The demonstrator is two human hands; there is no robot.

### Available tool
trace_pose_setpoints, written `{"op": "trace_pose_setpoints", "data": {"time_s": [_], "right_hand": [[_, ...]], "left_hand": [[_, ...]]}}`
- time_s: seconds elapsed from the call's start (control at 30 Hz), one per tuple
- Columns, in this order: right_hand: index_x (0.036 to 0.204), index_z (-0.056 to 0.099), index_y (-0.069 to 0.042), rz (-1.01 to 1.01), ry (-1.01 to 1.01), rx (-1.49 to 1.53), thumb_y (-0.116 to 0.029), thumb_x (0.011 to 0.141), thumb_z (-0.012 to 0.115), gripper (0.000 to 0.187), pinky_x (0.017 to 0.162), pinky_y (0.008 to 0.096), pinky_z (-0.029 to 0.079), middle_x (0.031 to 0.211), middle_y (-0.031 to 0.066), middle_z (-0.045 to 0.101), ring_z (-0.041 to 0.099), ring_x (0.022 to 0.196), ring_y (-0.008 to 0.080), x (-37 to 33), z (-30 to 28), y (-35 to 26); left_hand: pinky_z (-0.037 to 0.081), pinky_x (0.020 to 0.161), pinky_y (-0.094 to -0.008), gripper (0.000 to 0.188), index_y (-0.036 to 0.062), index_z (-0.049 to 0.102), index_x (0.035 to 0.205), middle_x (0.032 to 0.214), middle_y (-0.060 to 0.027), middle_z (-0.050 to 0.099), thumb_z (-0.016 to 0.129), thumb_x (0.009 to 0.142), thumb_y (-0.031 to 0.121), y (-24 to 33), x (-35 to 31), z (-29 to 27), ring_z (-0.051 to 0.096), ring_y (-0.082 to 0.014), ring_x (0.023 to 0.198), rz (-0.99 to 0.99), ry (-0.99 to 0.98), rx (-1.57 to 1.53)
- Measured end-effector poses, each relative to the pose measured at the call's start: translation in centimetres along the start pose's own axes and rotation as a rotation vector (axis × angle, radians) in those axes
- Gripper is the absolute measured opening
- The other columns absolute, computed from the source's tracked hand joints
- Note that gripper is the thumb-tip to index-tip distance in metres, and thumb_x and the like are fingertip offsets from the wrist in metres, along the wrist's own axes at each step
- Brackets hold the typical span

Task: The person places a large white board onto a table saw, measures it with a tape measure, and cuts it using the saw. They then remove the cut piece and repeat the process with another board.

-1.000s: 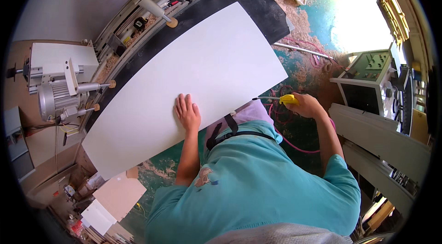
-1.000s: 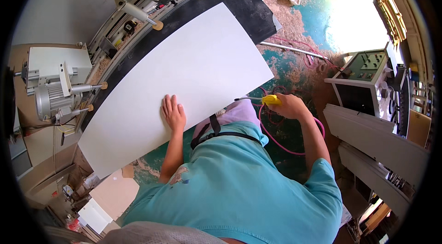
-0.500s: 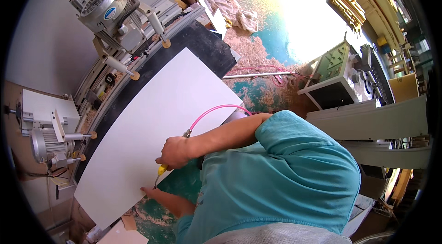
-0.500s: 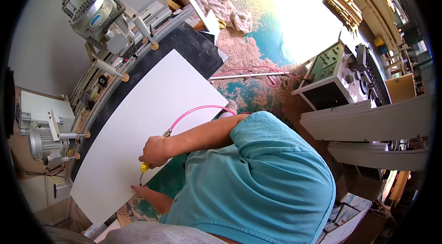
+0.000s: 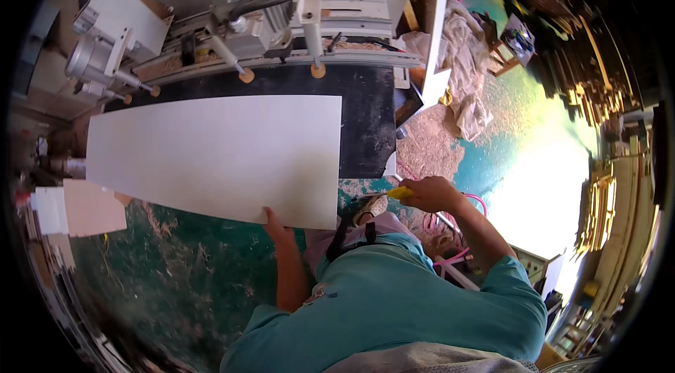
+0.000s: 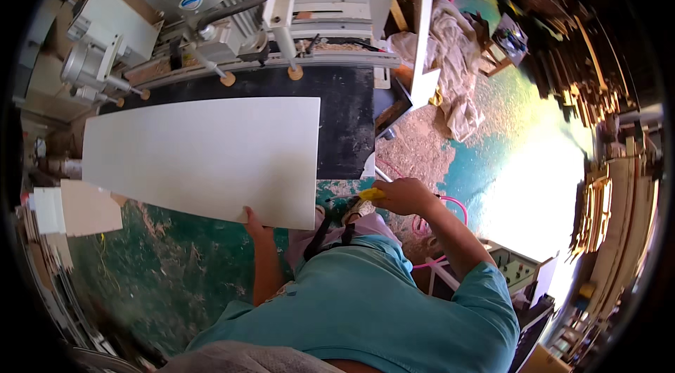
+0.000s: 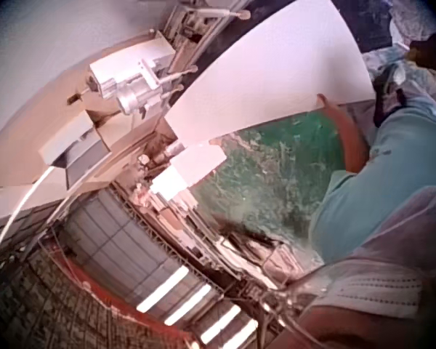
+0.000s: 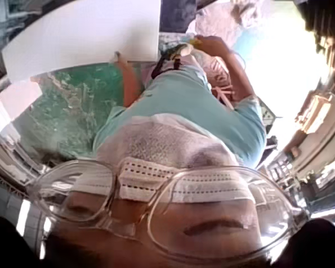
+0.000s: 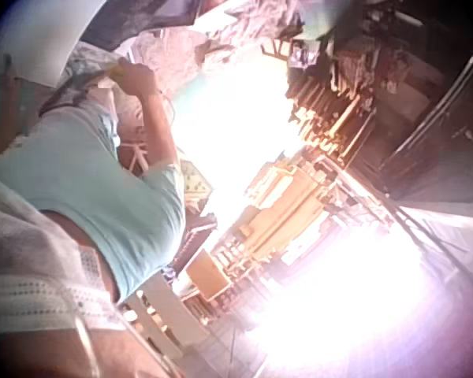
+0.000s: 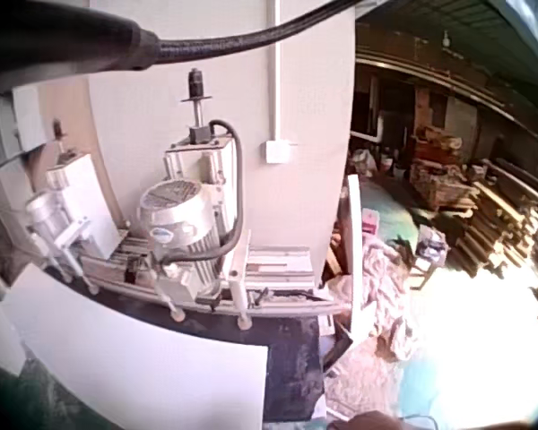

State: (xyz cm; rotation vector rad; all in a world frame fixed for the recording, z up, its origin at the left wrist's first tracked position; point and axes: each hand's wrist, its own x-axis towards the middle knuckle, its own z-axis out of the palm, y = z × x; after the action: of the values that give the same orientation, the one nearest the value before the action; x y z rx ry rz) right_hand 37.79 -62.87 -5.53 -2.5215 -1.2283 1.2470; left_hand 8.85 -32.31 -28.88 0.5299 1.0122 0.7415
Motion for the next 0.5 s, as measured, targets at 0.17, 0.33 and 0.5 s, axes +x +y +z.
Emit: {"op": "trace_pose_setpoints", "data": {"time_s": [0.17, 0.33, 0.5], "right_hand": [[0.126, 0.056, -0.017, -0.274, 0.441, -0.041, -0.032, 0.089, 0.066, 0.041, 0.076, 0.0471, 0.052, 0.088, 0.0170, 0.069, 0.068, 0.085, 0.0371, 10.9, -8.2, 0.5], [0.134, 0.053, -0.025, -0.478, 0.511, -0.455, -0.026, 0.087, 0.067, 0.050, 0.080, 0.0480, 0.051, 0.097, 0.0129, 0.065, 0.064, 0.097, 0.0319, 23.0, -6.5, -5.0], [0.141, 0.046, -0.029, -0.654, 0.513, -0.502, -0.024, 0.083, 0.070, 0.063, 0.085, 0.0463, 0.050, 0.113, 0.0100, 0.058, 0.056, 0.112, 0.0284, 26.7, -2.3, -5.8]], "left_hand": [[0.053, 0.085, -0.0398, 0.043, 0.0029, 0.046, 0.135, 0.121, -0.0104, 0.058, 0.063, 0.096, 0.010, -10.3, -8.6, 2.6, 0.059, -0.0247, 0.105, 0.042, 0.120, -0.076], [0.053, 0.084, -0.0397, 0.044, 0.0025, 0.052, 0.132, 0.119, -0.0122, 0.061, 0.067, 0.091, 0.004, -9.6, -9.5, 7.0, 0.062, -0.0256, 0.101, -0.115, 0.373, -0.071], [0.053, 0.081, -0.0374, 0.048, 0.0001, 0.054, 0.127, 0.111, -0.0125, 0.066, 0.074, 0.085, 0.007, -7.9, -12.6, 8.0, 0.066, -0.0260, 0.095, -0.107, 0.565, 0.058]]}}
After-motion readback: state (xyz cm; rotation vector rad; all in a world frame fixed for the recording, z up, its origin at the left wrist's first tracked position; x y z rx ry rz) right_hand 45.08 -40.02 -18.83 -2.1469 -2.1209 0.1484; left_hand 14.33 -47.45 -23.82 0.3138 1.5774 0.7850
